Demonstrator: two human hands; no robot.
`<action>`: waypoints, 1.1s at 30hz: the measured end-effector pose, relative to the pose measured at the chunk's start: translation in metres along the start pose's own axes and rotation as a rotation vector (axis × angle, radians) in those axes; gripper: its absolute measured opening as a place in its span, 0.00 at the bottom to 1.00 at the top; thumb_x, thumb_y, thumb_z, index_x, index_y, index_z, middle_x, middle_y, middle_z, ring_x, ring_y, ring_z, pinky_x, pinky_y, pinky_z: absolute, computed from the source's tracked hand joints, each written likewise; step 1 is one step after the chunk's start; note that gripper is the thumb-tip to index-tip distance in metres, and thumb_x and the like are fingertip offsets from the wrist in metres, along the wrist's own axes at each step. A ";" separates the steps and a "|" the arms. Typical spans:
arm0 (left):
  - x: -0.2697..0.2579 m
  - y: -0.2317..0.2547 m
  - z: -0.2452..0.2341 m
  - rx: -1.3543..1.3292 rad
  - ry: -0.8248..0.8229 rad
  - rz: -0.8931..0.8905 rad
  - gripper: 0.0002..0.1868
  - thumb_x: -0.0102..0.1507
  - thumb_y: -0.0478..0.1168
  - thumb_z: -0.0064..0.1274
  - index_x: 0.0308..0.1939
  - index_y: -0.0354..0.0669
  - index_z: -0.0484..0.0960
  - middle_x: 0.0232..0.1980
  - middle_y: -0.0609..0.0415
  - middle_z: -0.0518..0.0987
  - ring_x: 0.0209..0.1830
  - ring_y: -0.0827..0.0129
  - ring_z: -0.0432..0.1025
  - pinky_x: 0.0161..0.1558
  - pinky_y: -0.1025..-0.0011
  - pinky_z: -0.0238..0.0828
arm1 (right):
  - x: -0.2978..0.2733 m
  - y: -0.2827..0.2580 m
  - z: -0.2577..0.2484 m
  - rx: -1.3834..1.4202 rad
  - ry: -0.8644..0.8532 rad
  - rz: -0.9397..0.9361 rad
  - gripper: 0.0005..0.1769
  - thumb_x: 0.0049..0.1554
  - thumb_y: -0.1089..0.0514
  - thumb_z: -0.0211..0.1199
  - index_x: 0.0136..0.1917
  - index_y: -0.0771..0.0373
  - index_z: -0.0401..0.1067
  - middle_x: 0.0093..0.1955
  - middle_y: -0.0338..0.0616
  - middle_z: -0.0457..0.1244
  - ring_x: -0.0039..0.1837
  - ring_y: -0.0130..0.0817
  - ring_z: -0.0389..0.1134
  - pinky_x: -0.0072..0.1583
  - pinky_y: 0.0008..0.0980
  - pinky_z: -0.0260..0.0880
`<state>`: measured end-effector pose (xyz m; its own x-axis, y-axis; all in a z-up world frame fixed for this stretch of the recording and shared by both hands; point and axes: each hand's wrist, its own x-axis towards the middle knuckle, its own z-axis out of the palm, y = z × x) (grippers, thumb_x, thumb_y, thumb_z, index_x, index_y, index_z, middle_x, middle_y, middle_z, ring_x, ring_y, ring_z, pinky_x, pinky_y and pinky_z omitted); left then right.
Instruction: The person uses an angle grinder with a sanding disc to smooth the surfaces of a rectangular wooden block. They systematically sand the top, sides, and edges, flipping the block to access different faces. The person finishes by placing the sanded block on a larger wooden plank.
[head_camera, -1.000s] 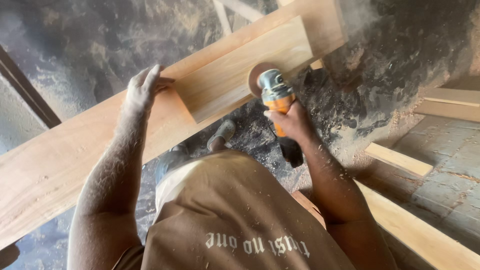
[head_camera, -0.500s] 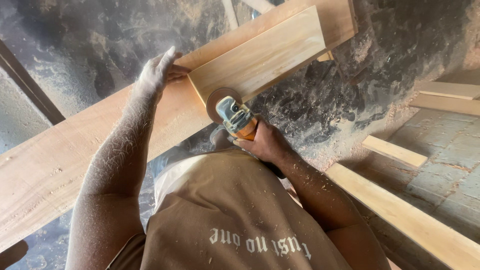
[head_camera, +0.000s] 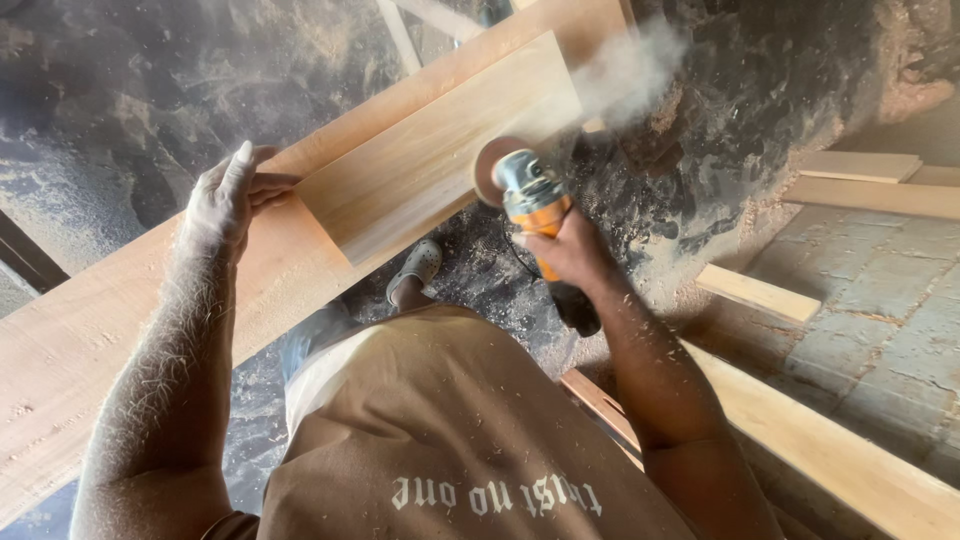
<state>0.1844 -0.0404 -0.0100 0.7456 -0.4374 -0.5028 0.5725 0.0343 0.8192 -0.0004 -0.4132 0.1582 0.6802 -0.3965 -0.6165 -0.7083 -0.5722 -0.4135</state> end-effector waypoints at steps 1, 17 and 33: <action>-0.001 0.001 0.001 0.011 0.012 0.003 0.44 0.68 0.67 0.45 0.68 0.28 0.69 0.54 0.34 0.81 0.59 0.51 0.78 0.63 0.57 0.76 | 0.005 0.003 -0.011 -0.007 0.004 0.038 0.25 0.53 0.51 0.72 0.60 0.61 0.69 0.50 0.46 0.68 0.47 0.32 0.72 0.51 0.35 0.78; 0.004 -0.014 -0.004 -0.227 0.068 -0.005 0.43 0.68 0.65 0.42 0.70 0.28 0.65 0.56 0.33 0.81 0.60 0.50 0.78 0.63 0.55 0.75 | 0.018 -0.020 0.006 0.096 -0.041 -0.050 0.20 0.52 0.52 0.69 0.56 0.61 0.72 0.44 0.45 0.68 0.41 0.32 0.71 0.43 0.34 0.77; 0.000 -0.020 -0.015 -0.419 -0.008 0.035 0.44 0.68 0.65 0.42 0.71 0.27 0.64 0.61 0.29 0.78 0.65 0.47 0.74 0.69 0.51 0.71 | -0.025 -0.098 0.100 -0.141 -0.129 -0.158 0.40 0.47 0.46 0.76 0.64 0.67 0.62 0.55 0.51 0.67 0.56 0.40 0.72 0.59 0.41 0.75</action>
<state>0.1777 -0.0274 -0.0308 0.7655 -0.4366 -0.4727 0.6371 0.4114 0.6518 0.0326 -0.2758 0.1476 0.7441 -0.2044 -0.6360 -0.5557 -0.7177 -0.4195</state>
